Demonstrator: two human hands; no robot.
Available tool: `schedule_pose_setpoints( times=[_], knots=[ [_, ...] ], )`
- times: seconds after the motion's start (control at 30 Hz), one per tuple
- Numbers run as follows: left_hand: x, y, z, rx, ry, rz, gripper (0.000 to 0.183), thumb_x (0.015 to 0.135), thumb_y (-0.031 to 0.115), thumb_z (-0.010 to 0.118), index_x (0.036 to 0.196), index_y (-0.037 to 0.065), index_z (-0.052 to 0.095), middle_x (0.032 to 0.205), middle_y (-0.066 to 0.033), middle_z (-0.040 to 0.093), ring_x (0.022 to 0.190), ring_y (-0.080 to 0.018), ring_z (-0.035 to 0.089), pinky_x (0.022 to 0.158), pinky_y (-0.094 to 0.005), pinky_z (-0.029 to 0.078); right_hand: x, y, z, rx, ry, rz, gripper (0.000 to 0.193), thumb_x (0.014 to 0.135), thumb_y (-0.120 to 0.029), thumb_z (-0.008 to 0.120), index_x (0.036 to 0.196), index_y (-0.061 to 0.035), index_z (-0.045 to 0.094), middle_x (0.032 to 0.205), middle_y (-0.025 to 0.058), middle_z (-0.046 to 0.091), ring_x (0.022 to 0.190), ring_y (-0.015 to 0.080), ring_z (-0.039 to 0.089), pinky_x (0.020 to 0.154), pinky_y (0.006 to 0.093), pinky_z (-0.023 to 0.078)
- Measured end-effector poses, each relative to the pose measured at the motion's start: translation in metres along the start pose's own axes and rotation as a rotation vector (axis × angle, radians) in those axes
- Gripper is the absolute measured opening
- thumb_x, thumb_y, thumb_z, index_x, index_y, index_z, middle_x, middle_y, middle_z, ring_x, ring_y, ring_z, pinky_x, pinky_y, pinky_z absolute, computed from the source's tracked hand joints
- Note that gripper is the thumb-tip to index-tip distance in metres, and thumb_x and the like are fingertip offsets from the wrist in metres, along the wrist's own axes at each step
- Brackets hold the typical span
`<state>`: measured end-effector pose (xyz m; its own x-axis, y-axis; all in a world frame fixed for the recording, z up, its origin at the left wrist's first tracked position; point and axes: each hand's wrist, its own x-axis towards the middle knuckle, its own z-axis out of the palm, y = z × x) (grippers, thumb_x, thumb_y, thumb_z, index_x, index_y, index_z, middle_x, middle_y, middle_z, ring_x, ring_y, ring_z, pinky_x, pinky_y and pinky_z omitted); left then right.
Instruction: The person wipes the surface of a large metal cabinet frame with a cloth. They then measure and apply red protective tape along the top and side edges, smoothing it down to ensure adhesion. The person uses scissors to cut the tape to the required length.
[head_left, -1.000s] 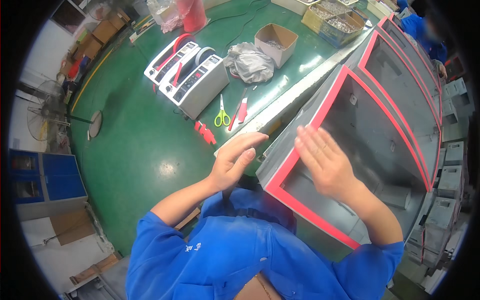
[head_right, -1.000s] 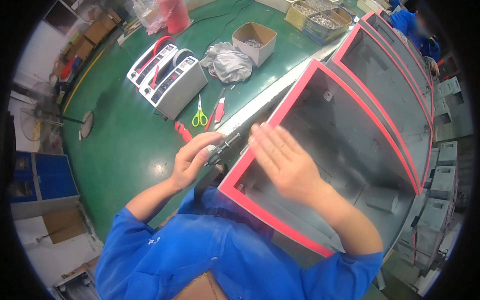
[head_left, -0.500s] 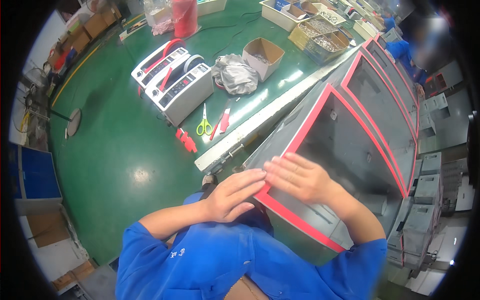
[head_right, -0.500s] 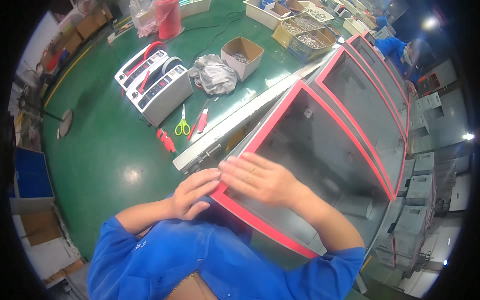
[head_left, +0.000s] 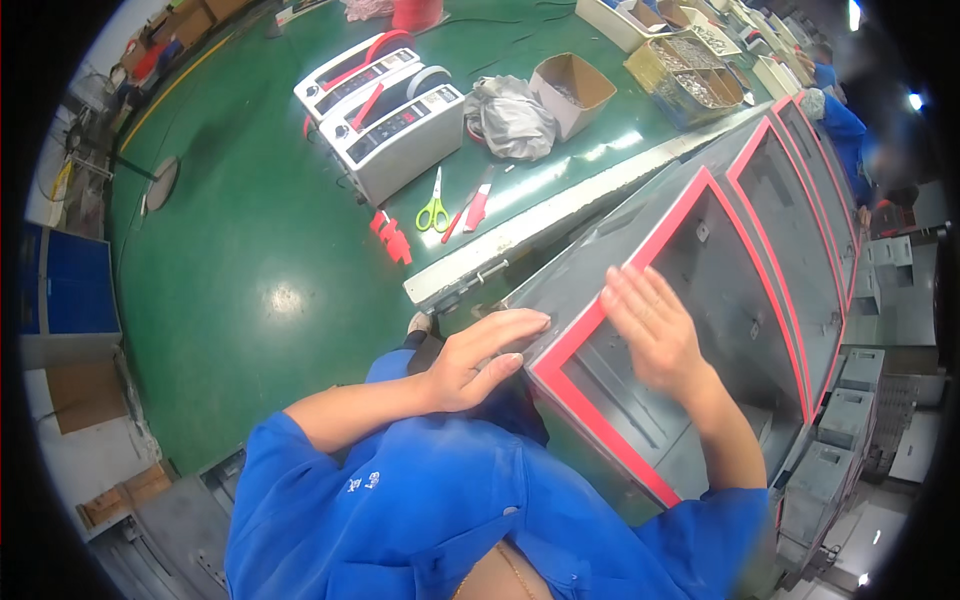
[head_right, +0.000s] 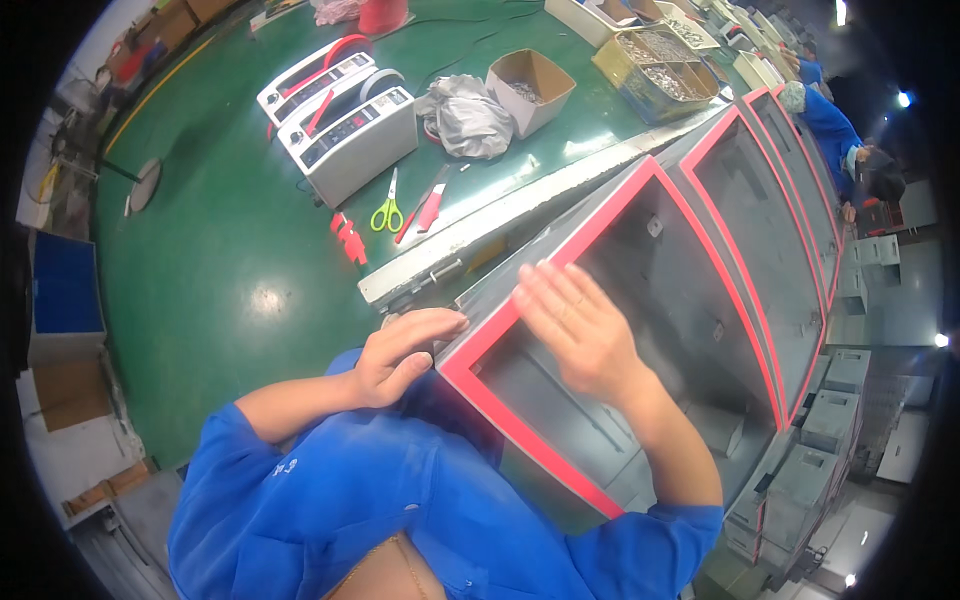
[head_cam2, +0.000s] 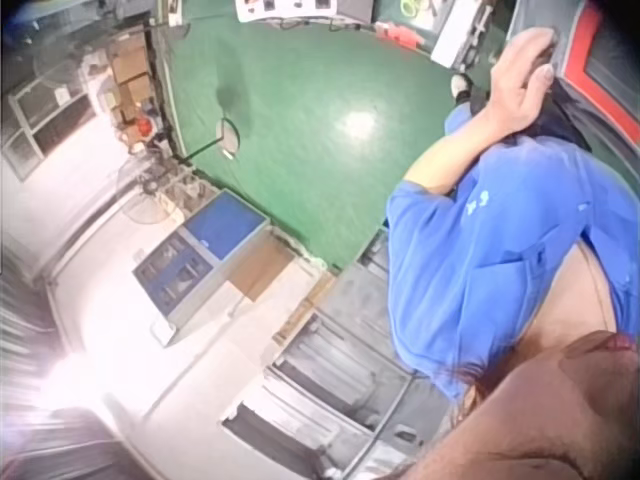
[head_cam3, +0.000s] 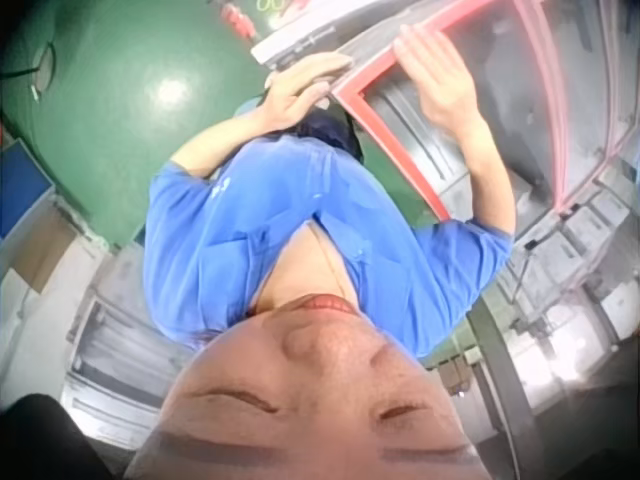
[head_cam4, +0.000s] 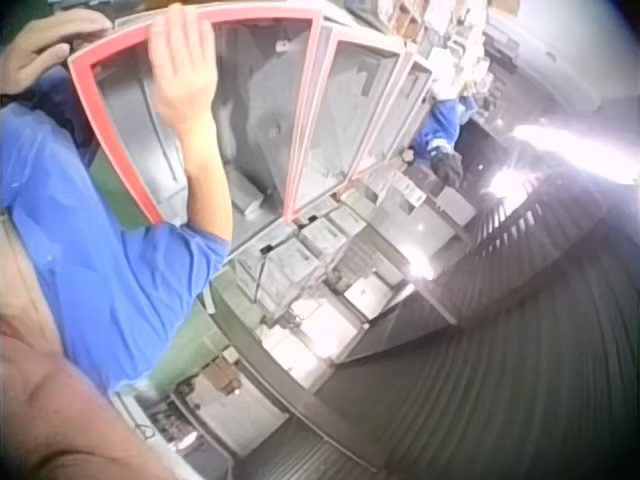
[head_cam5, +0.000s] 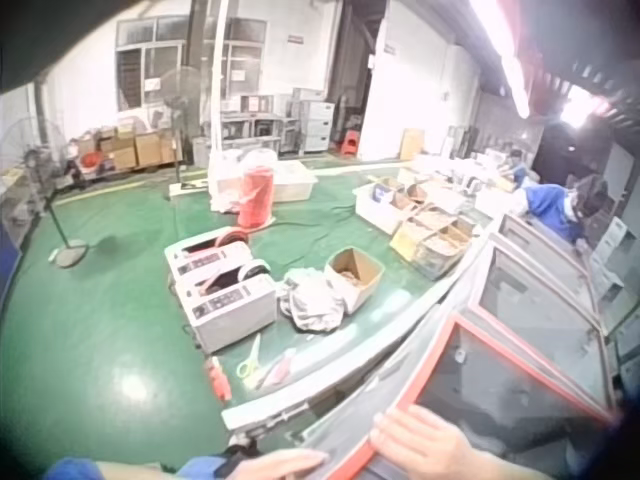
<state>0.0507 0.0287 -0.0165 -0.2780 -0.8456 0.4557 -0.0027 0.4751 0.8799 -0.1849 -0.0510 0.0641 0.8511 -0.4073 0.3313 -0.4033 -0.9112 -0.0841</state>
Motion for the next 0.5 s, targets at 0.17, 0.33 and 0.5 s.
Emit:
schedule_pose_setpoints(
  times=[0.17, 0.33, 0.5],
  knots=[
    [0.0, 0.001, 0.0, -0.084, 0.035, -0.019, 0.036, 0.09, 0.016, 0.044, 0.118, -0.005, 0.047, 0.119, -0.019, 0.051, 0.111, -0.0308, 0.049, 0.091, -0.0365, 0.04, 0.017, -0.027, -0.012, 0.264, -0.156, -0.16, 0.043, 0.069, -0.008, 0.057, 0.113, -0.0023, 0.055, 0.121, 0.0121, 0.052, 0.115, 0.0279, 0.048, 0.099, 0.0404, 0.034],
    [0.007, 0.007, 0.002, 0.069, 0.062, 0.251, 0.036, 0.088, 0.018, 0.048, 0.117, -0.004, 0.05, 0.119, -0.0185, 0.051, 0.114, -0.0359, 0.046, 0.093, -0.04, 0.04, 0.018, -0.033, -0.017, 0.412, -0.196, -0.162, 0.044, 0.077, -0.026, 0.056, 0.115, -0.0026, 0.053, 0.122, 0.0122, 0.051, 0.116, 0.0272, 0.046, 0.099, 0.0404, 0.035],
    [0.016, 0.005, 0.004, 0.263, -0.092, 0.401, 0.034, 0.08, 0.015, 0.058, 0.109, -0.003, 0.055, 0.119, -0.0186, 0.051, 0.112, -0.0386, 0.048, 0.09, -0.0426, 0.043, 0.008, 0.026, -0.007, 0.089, -0.078, -0.048, 0.052, 0.081, -0.035, 0.052, 0.12, -0.0001, 0.048, 0.124, 0.0154, 0.049, 0.117, 0.0298, 0.045, 0.1, 0.0422, 0.034]
  ],
)
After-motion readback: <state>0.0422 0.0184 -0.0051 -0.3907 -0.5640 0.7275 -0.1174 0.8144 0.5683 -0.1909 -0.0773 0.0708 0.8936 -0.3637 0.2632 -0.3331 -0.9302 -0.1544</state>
